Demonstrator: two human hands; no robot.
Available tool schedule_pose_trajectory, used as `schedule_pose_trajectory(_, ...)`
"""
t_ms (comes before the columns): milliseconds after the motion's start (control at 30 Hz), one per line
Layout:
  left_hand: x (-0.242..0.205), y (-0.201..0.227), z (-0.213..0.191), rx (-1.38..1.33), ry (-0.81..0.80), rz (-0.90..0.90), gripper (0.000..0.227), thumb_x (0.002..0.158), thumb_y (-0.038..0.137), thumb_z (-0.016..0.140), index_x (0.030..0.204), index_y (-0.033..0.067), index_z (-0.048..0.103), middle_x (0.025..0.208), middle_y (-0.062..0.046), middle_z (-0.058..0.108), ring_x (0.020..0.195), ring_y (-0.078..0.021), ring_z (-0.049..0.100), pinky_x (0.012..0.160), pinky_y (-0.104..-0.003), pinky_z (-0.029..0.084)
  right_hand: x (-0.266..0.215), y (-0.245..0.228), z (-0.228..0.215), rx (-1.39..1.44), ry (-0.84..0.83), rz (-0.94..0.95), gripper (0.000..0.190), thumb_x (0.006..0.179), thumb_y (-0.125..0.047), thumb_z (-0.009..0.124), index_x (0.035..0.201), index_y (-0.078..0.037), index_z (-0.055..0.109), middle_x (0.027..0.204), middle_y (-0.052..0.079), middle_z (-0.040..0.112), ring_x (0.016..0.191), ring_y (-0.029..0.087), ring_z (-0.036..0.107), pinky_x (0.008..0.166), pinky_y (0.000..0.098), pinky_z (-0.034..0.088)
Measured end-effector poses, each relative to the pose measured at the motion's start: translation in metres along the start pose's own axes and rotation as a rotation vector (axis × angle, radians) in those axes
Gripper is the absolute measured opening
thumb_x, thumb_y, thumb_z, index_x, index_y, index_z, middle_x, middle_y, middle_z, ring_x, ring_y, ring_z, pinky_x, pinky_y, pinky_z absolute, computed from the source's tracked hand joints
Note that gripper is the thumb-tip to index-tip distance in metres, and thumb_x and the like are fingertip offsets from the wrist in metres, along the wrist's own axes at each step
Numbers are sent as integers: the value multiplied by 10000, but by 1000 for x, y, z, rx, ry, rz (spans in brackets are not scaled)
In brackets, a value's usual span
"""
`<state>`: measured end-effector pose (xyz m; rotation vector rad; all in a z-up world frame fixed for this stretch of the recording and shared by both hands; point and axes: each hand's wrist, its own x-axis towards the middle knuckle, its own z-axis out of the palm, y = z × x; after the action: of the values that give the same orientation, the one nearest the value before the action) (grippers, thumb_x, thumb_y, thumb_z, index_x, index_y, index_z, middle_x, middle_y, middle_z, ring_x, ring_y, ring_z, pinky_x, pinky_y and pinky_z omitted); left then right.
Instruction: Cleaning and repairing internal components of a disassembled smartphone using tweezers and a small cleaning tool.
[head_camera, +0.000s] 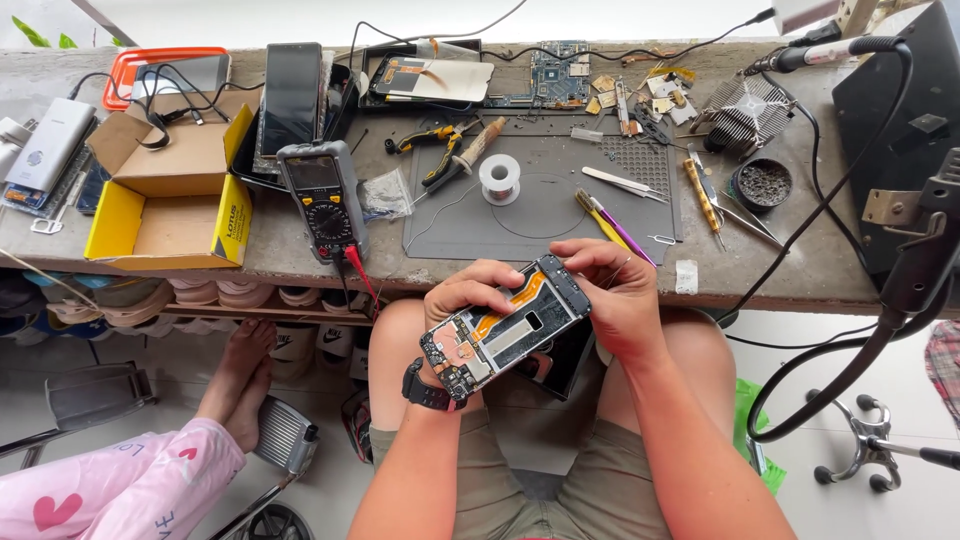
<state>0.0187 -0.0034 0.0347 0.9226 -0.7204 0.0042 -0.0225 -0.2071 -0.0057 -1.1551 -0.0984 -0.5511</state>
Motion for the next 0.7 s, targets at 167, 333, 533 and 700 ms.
schedule_pose_trajectory(167,2,-1,-5,43,-23,3,324,708,123,1040,871,-25,803,1109,-251,786,1079,-316,710,979,-423,577,3,3,-2,11,-9,-10,189,829,129,857,958,44,747,1125,254,786,1044,262,816,913,337,663)
schedule_pose_trajectory(333,6,6,3,28,8,1,338,705,141,1042,854,-27,791,1105,-254,785,1063,-312,709,961,-421,587,2,2,0,34,-1,8,207,802,137,870,942,41,750,1116,254,784,1029,259,814,899,330,666)
schedule_pose_trajectory(533,4,1,0,37,15,0,343,708,163,1042,855,-20,792,1106,-250,788,1059,-312,713,955,-417,591,2,4,-2,34,-1,16,208,797,142,873,932,43,751,1110,255,783,1016,258,816,890,333,672)
schedule_pose_trajectory(700,1,-1,-4,57,10,-17,358,701,163,1041,860,-37,789,1115,-270,784,1064,-317,729,965,-411,598,2,6,-3,50,-3,34,215,802,161,855,955,69,735,1120,279,768,999,271,818,877,354,682)
